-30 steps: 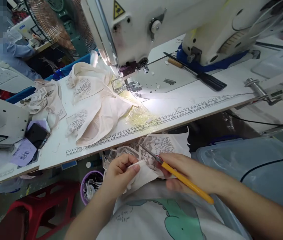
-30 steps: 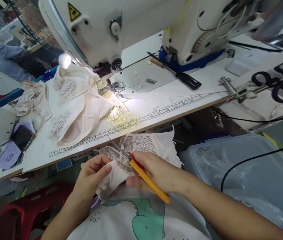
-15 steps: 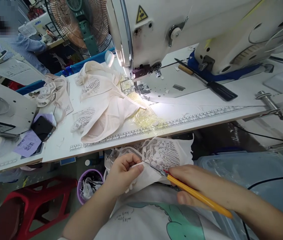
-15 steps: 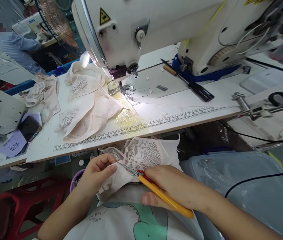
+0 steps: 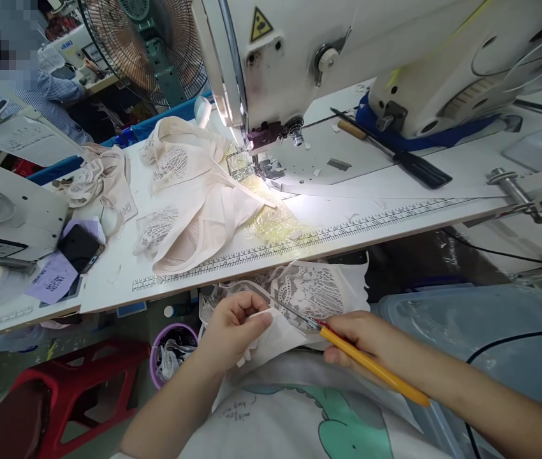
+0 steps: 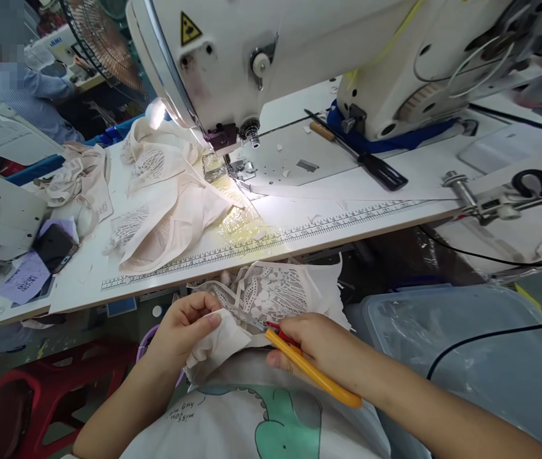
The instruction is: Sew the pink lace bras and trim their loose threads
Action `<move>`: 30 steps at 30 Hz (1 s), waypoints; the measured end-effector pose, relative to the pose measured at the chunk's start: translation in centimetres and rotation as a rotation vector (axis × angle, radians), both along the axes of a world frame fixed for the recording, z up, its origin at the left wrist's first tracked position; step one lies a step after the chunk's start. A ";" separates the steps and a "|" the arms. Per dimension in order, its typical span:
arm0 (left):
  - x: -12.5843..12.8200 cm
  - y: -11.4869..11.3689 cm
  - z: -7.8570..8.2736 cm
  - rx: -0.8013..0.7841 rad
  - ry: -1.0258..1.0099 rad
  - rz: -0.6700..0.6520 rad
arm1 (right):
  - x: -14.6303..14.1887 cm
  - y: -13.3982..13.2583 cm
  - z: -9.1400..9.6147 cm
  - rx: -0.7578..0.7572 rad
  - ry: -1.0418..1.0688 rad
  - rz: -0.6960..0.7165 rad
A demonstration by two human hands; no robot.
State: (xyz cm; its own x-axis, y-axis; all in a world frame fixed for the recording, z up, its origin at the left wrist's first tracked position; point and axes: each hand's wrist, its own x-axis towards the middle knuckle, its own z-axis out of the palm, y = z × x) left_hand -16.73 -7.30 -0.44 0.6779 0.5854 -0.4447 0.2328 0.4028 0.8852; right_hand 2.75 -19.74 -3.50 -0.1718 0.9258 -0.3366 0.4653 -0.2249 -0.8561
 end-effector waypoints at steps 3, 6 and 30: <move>0.0 0.1 0.0 0.022 -0.005 0.010 | 0.0 0.1 0.3 0.030 0.020 -0.141; 0.1 0.1 0.1 0.054 0.000 0.020 | -0.4 0.0 0.9 0.162 0.061 -0.324; 0.1 -0.2 -0.4 0.263 0.024 0.018 | -3.8 1.6 1.0 0.340 0.048 -0.415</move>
